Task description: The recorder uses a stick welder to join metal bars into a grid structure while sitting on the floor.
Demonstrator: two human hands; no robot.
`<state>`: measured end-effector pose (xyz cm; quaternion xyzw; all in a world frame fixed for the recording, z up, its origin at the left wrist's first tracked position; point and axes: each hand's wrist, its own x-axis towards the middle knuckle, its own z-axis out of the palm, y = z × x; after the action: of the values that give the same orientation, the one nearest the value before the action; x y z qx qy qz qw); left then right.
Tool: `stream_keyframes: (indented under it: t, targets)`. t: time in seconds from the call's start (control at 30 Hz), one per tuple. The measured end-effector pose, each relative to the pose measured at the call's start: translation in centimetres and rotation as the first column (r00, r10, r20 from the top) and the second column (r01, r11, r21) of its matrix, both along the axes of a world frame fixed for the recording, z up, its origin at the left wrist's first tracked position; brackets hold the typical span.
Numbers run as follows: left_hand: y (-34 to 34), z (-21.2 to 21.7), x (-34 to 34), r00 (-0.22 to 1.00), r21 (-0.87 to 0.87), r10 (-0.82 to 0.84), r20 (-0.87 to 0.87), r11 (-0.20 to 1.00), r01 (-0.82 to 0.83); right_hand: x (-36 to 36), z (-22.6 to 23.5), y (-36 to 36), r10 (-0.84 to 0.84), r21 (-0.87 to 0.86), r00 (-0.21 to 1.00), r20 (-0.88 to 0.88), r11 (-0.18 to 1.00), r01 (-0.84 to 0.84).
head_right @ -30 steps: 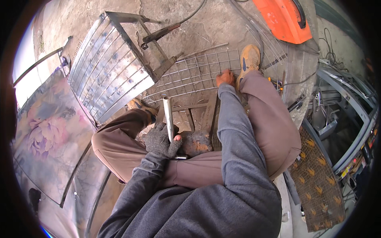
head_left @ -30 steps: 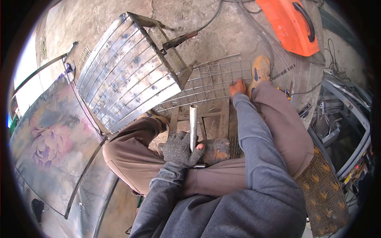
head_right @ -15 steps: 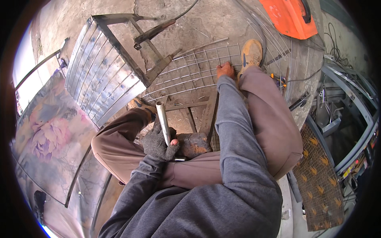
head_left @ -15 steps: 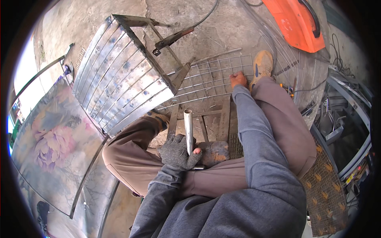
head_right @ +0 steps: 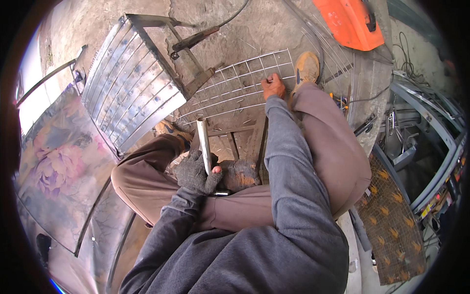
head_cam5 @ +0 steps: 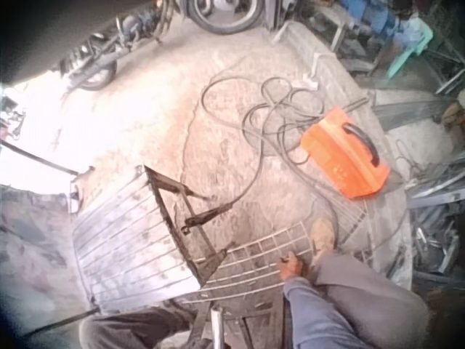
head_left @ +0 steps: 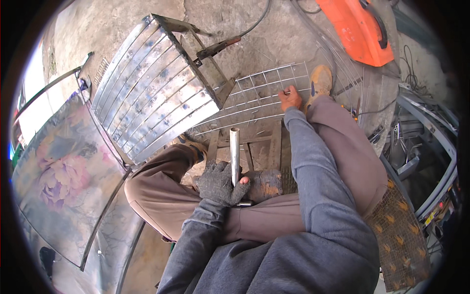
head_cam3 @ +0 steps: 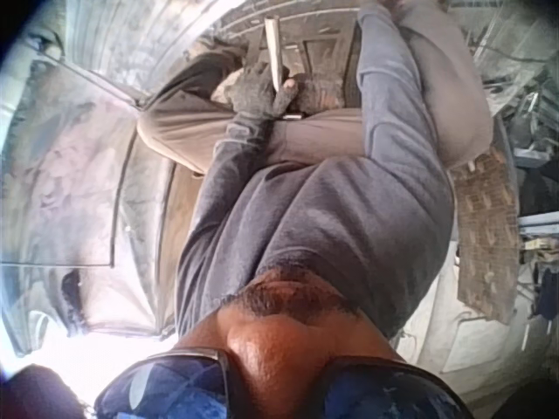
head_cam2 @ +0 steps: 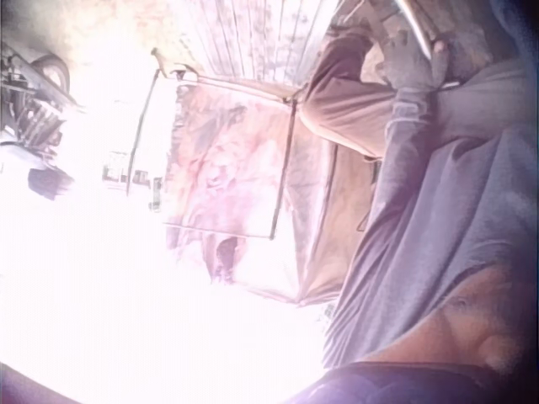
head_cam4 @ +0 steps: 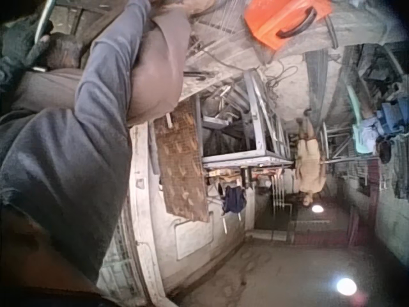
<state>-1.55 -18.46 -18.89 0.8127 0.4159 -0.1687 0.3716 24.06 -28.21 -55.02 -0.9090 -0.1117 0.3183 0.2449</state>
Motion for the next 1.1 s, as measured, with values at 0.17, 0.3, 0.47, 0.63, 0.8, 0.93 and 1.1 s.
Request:
stream_keyframes:
  t: [0.17,0.3,0.47,0.63,0.8,0.93,1.1]
  targets:
    - [0.1,0.5,-0.3,1.0,0.006,0.012,-0.011,1.0,-0.012,2.0,5.0,3.1,0.066,0.086,0.998,-0.015,0.994,-0.064]
    - [-0.3,0.4,0.1,0.999,0.036,0.041,0.025,0.998,-0.042,5.9,10.3,4.4,0.083,0.059,0.997,-0.001,0.995,-0.083]
    - [0.5,1.9,0.9,0.993,-0.104,0.034,-0.115,0.994,-0.046,9.4,20.1,6.4,0.28,0.074,0.953,0.113,0.955,-0.289]
    - [-0.6,2.1,0.3,0.991,0.041,0.136,-0.006,0.99,-0.136,10.5,33.6,6.1,0.393,0.204,0.797,0.458,0.827,-0.524]
    - [-0.7,4.1,-0.3,0.973,-0.039,0.22,-0.071,0.974,-0.223,11.5,47.1,2.9,0.32,0.171,0.464,0.826,0.643,-0.747]
    - [-1.6,3.4,-0.9,0.95,-0.045,0.272,0.15,0.962,-0.269,12.5,58.1,-1.6,0.214,0.128,0.416,0.884,0.744,-0.655]
    - [-0.6,0.4,-2.7,0.769,-0.218,0.467,0.437,0.884,-0.413,11.1,67.4,-4.2,0.026,0.179,0.329,0.944,0.797,-0.577]
